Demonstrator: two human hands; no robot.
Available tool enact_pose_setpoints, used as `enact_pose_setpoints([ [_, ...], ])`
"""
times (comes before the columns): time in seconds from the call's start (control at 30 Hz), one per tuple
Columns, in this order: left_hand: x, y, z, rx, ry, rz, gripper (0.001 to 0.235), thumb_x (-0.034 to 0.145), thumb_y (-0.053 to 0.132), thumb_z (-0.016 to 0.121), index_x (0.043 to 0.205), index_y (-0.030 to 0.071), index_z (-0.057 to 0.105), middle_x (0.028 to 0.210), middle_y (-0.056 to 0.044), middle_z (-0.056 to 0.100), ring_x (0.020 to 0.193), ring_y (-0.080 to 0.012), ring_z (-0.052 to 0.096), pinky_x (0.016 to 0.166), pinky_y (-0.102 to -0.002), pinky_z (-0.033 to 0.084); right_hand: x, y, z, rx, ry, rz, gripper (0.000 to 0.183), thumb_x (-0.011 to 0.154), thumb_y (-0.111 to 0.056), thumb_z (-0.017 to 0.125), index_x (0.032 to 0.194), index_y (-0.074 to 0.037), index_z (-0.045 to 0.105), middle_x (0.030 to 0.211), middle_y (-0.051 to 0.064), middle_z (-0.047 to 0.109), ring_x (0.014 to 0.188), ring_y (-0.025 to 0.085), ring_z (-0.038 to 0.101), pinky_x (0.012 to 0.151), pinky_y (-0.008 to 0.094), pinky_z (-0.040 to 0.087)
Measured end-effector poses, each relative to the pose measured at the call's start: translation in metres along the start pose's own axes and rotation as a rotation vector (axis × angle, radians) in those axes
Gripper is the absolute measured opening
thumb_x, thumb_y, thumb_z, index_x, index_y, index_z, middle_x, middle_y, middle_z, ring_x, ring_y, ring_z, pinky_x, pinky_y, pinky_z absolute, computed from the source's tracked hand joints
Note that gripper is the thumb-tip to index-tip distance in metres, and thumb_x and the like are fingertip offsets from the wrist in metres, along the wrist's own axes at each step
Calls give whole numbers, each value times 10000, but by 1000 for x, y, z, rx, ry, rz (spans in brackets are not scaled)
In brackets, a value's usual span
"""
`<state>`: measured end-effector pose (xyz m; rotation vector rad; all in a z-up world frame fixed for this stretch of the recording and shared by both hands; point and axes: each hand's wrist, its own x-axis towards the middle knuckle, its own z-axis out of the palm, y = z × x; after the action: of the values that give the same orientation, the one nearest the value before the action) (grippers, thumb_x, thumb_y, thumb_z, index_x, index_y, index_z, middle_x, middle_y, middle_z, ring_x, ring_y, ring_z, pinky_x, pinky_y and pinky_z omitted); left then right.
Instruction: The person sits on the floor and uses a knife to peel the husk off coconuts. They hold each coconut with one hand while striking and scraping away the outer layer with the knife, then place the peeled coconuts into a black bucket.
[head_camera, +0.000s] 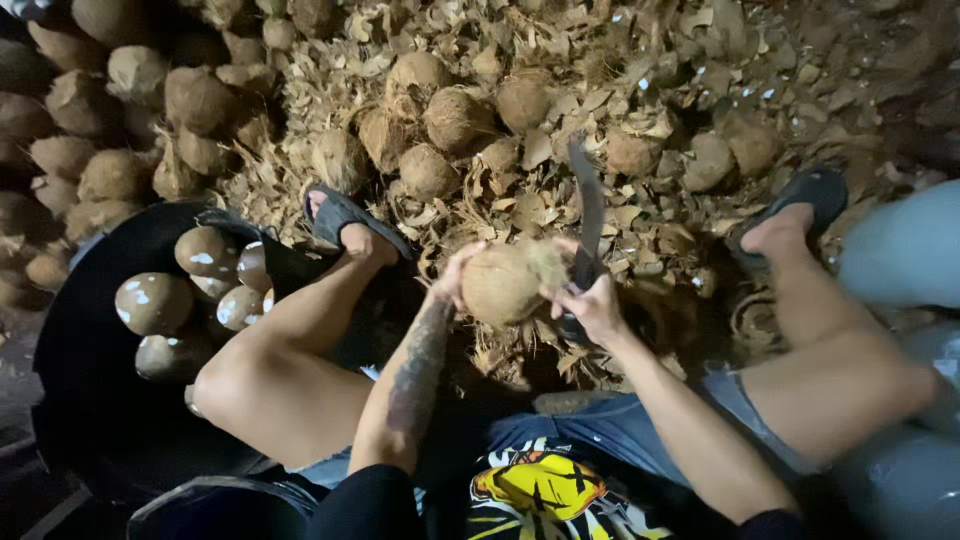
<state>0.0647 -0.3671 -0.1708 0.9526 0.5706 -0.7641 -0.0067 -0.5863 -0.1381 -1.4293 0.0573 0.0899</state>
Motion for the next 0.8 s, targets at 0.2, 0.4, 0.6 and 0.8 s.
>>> enact_pose_setpoints([
  [0.2,33,-22,-10,-154,-55,14,847,751,746,805,1372,176,728,1377,-158,718,1276,-386,662,1129,-605,496,13,-2,10,387,279,-13,317,746,209,709,1021,72,632,562,127,574,336,217,583,291,338,493],
  [0.4,32,-43,-33,-238,-78,-84,697,790,539,849,1332,112,747,1311,-181,746,1257,-410,673,1125,-622,479,2,-88,9,651,281,96,148,752,147,664,636,85,596,455,173,471,320,288,526,338,454,456],
  [0.6,-24,18,28,141,-113,-14,557,1050,208,504,1566,-2,491,1559,-54,545,1590,-158,384,1257,-238,358,1,-39,-50,69,54,-177,395,776,190,787,1125,147,608,864,244,711,376,178,618,339,281,520],
  [0.8,49,6,-3,110,-1069,135,996,866,771,629,1582,118,398,1604,-163,492,1376,-354,607,1182,-582,517,13,3,-13,35,-240,-342,322,803,178,572,939,-112,547,1414,262,656,1350,421,646,1220,488,505],
])
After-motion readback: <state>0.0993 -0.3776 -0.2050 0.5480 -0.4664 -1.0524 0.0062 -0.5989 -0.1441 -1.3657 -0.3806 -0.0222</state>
